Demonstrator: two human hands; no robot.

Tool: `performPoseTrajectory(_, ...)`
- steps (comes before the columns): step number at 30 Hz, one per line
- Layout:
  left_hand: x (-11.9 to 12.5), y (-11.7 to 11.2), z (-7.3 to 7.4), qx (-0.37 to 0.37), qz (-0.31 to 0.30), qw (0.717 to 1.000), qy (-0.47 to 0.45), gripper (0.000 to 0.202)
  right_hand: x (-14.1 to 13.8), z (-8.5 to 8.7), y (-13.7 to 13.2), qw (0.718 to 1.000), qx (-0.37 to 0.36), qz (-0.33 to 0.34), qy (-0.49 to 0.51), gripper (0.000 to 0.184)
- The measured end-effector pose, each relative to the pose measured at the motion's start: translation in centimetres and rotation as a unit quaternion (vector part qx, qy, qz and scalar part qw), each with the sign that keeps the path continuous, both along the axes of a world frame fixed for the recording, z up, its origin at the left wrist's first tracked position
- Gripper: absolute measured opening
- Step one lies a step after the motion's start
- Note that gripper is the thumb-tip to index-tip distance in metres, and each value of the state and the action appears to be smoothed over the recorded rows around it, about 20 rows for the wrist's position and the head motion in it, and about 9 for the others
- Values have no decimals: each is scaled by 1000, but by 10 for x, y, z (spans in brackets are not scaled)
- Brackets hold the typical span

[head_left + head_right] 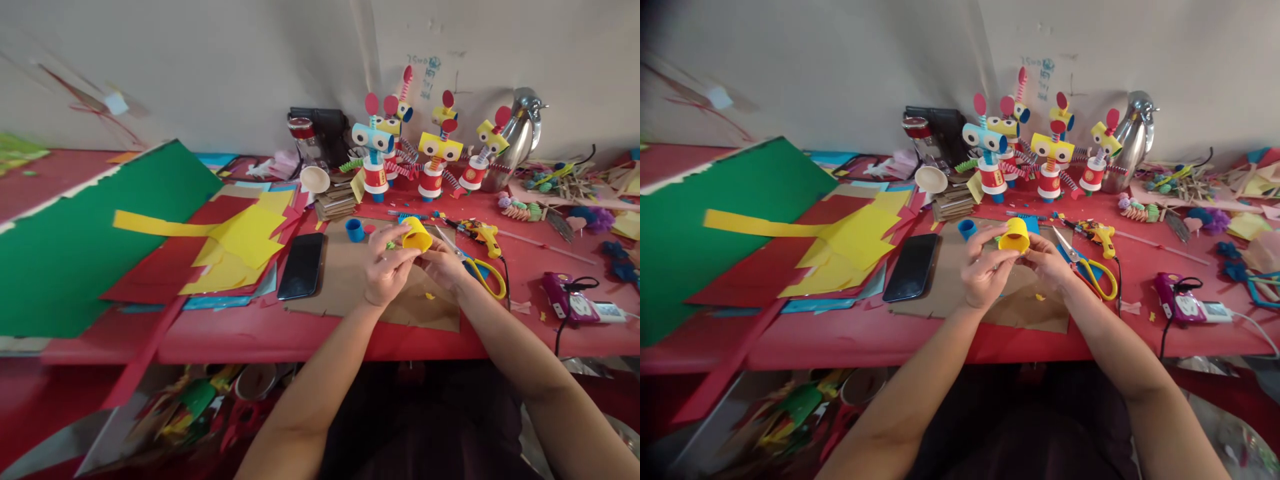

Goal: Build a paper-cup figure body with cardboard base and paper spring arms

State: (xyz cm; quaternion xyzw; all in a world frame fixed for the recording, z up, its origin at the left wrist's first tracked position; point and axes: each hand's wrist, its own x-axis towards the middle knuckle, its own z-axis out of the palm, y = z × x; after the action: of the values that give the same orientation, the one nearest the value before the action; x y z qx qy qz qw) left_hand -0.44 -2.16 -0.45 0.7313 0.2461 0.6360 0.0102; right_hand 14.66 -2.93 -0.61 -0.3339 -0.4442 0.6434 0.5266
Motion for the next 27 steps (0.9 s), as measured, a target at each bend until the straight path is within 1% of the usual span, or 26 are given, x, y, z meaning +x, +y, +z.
performPoseTrajectory(4,0,1,-5,8,32,999,24,11,0,3,-1,1000,8,-6,-27,36)
performPoseTrajectory(8,1,0,-5,40,62,997,26,12,1,4,-1,999,15,-17,-44,34)
performPoseTrajectory(12,3,0,-5,79,66,994,38,15,1,4,-1,999,4,-24,-45,33)
performPoseTrajectory(16,5,0,-7,54,70,996,30,14,0,3,-1,999,4,-25,-33,28)
performPoseTrajectory(20,5,0,-4,68,88,994,13,12,1,1,0,999,-11,-23,-19,25)
performPoseTrajectory(22,4,1,-2,30,88,996,-18,7,2,1,1,999,-23,-31,-14,28)
performPoseTrajectory(24,4,3,0,-55,81,992,-73,9,3,1,2,998,-29,-60,-6,31)
performPoseTrajectory(25,3,5,0,-106,72,986,-105,13,4,1,2,996,-29,-80,-1,32)
performPoseTrajectory(27,3,10,-1,-205,34,964,-167,17,4,2,3,992,-24,-121,5,33)
